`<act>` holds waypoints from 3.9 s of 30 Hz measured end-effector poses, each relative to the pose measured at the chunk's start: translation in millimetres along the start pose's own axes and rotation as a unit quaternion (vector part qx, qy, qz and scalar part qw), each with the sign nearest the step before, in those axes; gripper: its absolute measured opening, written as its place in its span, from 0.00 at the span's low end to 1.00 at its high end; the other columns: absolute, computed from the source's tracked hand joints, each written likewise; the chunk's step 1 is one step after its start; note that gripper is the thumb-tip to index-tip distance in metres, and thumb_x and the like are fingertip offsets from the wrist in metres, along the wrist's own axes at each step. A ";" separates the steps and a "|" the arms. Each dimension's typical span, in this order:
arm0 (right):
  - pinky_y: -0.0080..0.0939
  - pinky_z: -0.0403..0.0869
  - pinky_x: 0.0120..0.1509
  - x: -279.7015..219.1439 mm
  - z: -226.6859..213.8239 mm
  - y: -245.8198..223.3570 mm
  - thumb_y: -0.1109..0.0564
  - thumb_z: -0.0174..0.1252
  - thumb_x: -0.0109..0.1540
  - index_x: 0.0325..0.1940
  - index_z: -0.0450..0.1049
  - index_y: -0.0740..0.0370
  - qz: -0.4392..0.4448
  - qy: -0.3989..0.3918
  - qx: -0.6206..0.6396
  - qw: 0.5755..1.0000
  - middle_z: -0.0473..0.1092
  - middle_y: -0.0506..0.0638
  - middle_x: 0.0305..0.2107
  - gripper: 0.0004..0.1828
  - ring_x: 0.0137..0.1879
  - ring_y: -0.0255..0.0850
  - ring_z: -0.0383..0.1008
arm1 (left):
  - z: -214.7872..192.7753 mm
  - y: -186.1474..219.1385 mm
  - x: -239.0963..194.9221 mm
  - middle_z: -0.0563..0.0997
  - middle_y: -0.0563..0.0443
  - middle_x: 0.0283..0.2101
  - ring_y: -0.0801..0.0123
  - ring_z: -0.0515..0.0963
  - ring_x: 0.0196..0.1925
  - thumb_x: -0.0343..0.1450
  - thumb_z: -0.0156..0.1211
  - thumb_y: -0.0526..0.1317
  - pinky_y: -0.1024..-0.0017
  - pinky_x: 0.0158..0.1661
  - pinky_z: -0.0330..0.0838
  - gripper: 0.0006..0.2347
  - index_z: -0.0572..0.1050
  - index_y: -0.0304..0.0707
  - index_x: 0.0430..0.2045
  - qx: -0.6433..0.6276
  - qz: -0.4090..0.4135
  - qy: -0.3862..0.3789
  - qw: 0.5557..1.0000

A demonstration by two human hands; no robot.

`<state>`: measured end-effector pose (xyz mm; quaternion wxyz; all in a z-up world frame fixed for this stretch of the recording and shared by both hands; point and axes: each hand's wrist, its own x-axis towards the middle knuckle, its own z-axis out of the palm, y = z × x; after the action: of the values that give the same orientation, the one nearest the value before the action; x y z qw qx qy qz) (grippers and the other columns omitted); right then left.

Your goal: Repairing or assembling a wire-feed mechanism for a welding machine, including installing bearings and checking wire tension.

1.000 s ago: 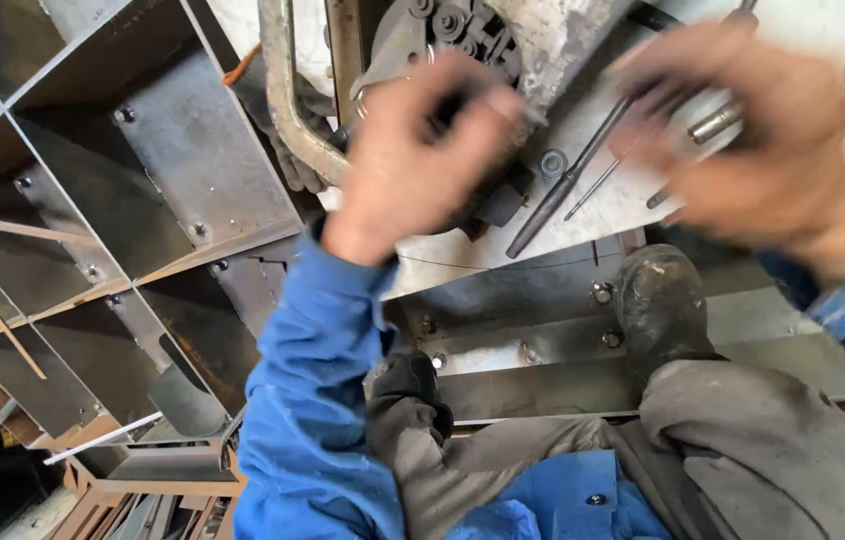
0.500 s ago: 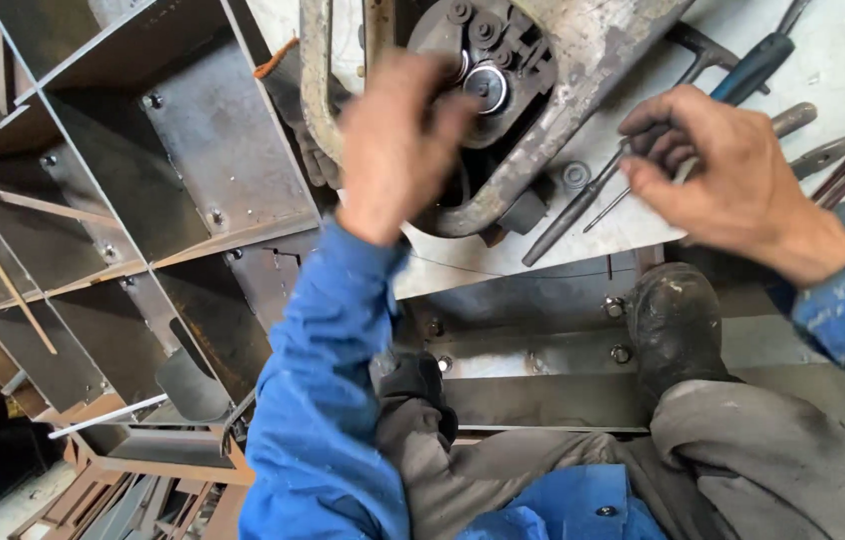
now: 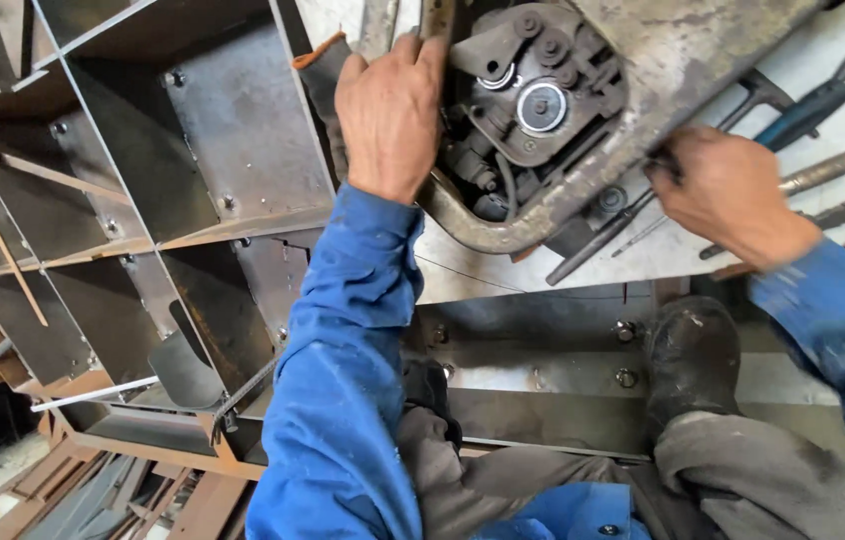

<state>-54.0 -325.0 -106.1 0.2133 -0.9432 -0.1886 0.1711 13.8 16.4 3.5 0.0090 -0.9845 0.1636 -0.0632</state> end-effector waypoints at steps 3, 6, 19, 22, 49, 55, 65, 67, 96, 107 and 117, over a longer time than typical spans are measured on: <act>0.50 0.76 0.37 1.3 -72.4 -33.9 0.45 0.59 0.67 0.39 0.80 0.59 0.058 -0.131 -0.009 0.990 0.76 0.56 0.27 0.15 0.31 0.51 0.77 | 13.0 -0.4 10.8 0.80 0.50 0.33 0.55 0.80 0.31 0.67 0.55 0.32 0.60 0.32 0.69 0.09 0.78 0.43 0.38 0.022 -0.020 0.061 0.998; 0.43 0.75 0.33 -1.8 -116.5 -53.2 0.44 0.59 0.65 0.41 0.79 0.58 0.026 -0.141 0.088 0.986 0.75 0.53 0.25 0.15 0.28 0.43 0.77 | 36.4 4.6 19.5 0.80 0.51 0.32 0.55 0.81 0.30 0.66 0.57 0.32 0.61 0.29 0.72 0.08 0.76 0.45 0.36 0.044 -0.064 0.075 0.994; 0.47 0.74 0.37 156.6 -91.4 -154.7 0.56 0.65 0.59 0.46 0.75 0.61 -0.263 0.134 -0.157 0.942 0.70 0.52 0.34 0.13 0.42 0.47 0.74 | -7.1 -66.6 37.8 0.83 0.48 0.37 0.66 0.82 0.32 0.79 0.61 0.40 0.74 0.32 0.73 0.06 0.75 0.37 0.43 -0.345 -0.163 0.249 0.890; 0.41 0.72 0.28 166.1 -81.8 -156.1 0.57 0.62 0.59 0.49 0.75 0.64 -0.215 0.082 -0.223 0.947 0.70 0.54 0.31 0.15 0.37 0.42 0.74 | 6.6 -90.8 31.7 0.82 0.52 0.31 0.72 0.81 0.32 0.78 0.61 0.39 0.74 0.37 0.77 0.08 0.75 0.32 0.43 -0.494 -0.230 0.200 0.814; 0.41 0.74 0.43 136.6 -73.7 -197.3 0.63 0.62 0.62 0.52 0.76 0.63 -0.111 0.274 -0.211 0.932 0.77 0.52 0.45 0.14 0.46 0.44 0.79 | 105.8 -48.1 25.9 0.83 0.48 0.43 0.53 0.84 0.42 0.69 0.73 0.55 0.61 0.41 0.78 0.23 0.72 0.47 0.51 -0.434 0.033 0.106 0.894; 0.41 0.76 0.45 139.9 -71.3 -195.8 0.65 0.62 0.57 0.53 0.76 0.63 -0.099 0.265 -0.213 0.935 0.76 0.53 0.50 0.19 0.49 0.43 0.79 | 99.6 -47.7 34.6 0.81 0.48 0.46 0.53 0.84 0.45 0.70 0.75 0.50 0.62 0.45 0.79 0.23 0.69 0.44 0.52 -0.472 0.073 0.172 0.861; 0.41 0.77 0.48 144.4 -68.0 -197.3 0.67 0.61 0.60 0.52 0.76 0.65 -0.090 0.258 -0.220 0.936 0.76 0.54 0.51 0.16 0.47 0.42 0.79 | 102.7 -50.7 34.1 0.81 0.47 0.36 0.53 0.83 0.38 0.66 0.76 0.45 0.62 0.39 0.78 0.18 0.74 0.42 0.43 -0.510 0.062 0.126 0.849; 0.40 0.76 0.47 145.3 -70.1 -198.4 0.68 0.60 0.59 0.52 0.77 0.66 -0.095 0.254 -0.213 0.939 0.77 0.54 0.51 0.16 0.45 0.42 0.78 | 106.2 -53.2 33.2 0.80 0.45 0.35 0.51 0.82 0.37 0.64 0.77 0.46 0.60 0.39 0.78 0.19 0.74 0.41 0.42 -0.489 0.069 0.108 0.863; 0.40 0.79 0.47 89.6 -74.2 -295.0 0.54 0.64 0.68 0.60 0.77 0.67 0.012 0.182 0.261 0.948 0.76 0.57 0.49 0.19 0.47 0.43 0.80 | -21.6 -133.1 -80.2 0.75 0.36 0.64 0.55 0.81 0.61 0.80 0.56 0.40 0.61 0.60 0.78 0.24 0.58 0.26 0.69 -0.847 -0.056 -0.219 0.481; 0.31 0.79 0.39 83.2 -64.5 -305.7 0.57 0.62 0.65 0.57 0.76 0.68 0.057 0.113 0.409 0.904 0.78 0.51 0.37 0.18 0.38 0.32 0.80 | -5.9 -116.4 -91.7 0.74 0.38 0.63 0.63 0.76 0.64 0.80 0.56 0.37 0.63 0.63 0.75 0.22 0.58 0.29 0.68 -0.834 -0.049 -0.203 0.511; 0.31 0.74 0.36 86.0 -58.8 -303.1 0.56 0.63 0.64 0.57 0.79 0.66 0.060 0.132 0.355 0.924 0.76 0.49 0.33 0.19 0.34 0.31 0.74 | -8.5 -115.8 -90.3 0.76 0.41 0.59 0.67 0.77 0.62 0.81 0.55 0.38 0.65 0.63 0.76 0.21 0.59 0.30 0.68 -0.818 -0.027 -0.190 0.543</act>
<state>-41.1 -54.1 64.6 0.5461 -0.8295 -0.0290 0.1133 -34.8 155.2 5.3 -0.7709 -0.5579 0.1122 0.2862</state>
